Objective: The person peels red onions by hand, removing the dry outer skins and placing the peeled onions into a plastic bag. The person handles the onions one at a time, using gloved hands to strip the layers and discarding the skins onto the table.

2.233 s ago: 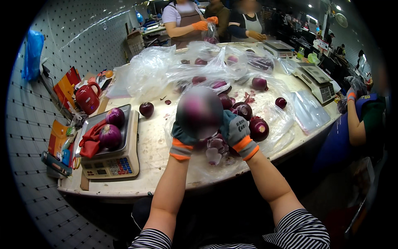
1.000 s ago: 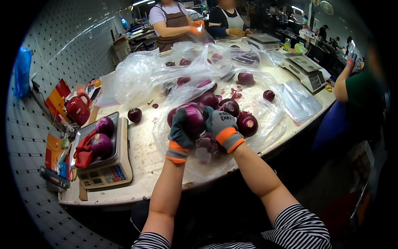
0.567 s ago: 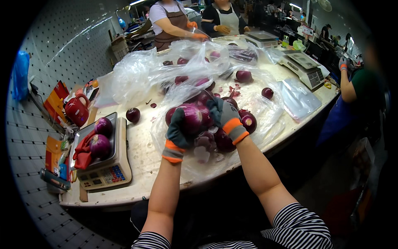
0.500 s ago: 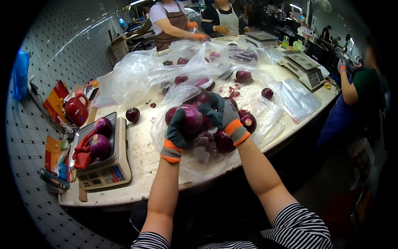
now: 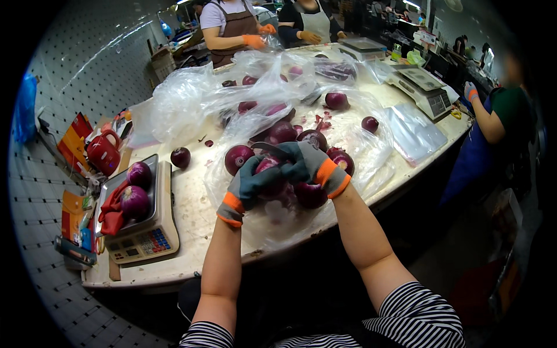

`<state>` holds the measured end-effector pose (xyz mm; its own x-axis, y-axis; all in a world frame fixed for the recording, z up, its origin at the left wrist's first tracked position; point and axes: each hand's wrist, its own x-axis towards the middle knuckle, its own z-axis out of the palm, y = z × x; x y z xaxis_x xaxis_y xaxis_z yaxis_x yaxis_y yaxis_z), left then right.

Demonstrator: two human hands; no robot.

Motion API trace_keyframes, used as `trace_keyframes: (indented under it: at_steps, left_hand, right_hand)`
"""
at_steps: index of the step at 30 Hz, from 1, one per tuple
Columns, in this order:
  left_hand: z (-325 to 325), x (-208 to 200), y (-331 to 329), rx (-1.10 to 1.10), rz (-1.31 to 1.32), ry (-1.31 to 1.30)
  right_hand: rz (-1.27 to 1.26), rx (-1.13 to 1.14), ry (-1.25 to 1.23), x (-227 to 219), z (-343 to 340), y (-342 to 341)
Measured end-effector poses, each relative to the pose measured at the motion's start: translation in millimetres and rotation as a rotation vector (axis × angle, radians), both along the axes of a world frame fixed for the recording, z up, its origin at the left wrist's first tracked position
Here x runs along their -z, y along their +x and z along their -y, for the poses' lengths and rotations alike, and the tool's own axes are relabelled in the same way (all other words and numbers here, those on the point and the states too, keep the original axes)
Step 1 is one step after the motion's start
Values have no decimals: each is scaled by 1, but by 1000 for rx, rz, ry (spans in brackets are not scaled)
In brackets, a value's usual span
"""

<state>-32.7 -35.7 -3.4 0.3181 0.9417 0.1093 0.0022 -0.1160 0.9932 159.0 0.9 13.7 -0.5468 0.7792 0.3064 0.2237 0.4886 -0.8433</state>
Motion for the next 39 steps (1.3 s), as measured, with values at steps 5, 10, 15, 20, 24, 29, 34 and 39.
trace_keyframes:
  at_steps: [5, 10, 15, 20, 24, 29, 34, 39]
  left_hand:
    - [-6, 9, -1, -51, 36, -62]
    - [0, 1, 1, -56, -221, 235]
    - [8, -11, 1, -45, -66, 75]
    - [6, -25, 9, 32, 58, 111]
    - [4, -16, -2, -229, -211, 219]
    - [4, -11, 5, -229, -497, 402]
    - [4, -12, 5, -171, -596, 619]
    - [4, -8, 2, -198, -700, 812]
  right_hand:
    - [-13, -11, -24, -1, 0, 1]
    - [-110, 59, 12, 23, -14, -6]
    - [-111, 102, -113, 17, -17, -2]
    - [16, 474, 92, 22, -22, 3]
    - [-284, 203, -327, -13, 3, 4]
    - [-234, -38, -537, -9, 10, 0]
    - [-352, -139, -534, -2, 8, 1]
    - [-245, -100, -284, -10, 16, -1]
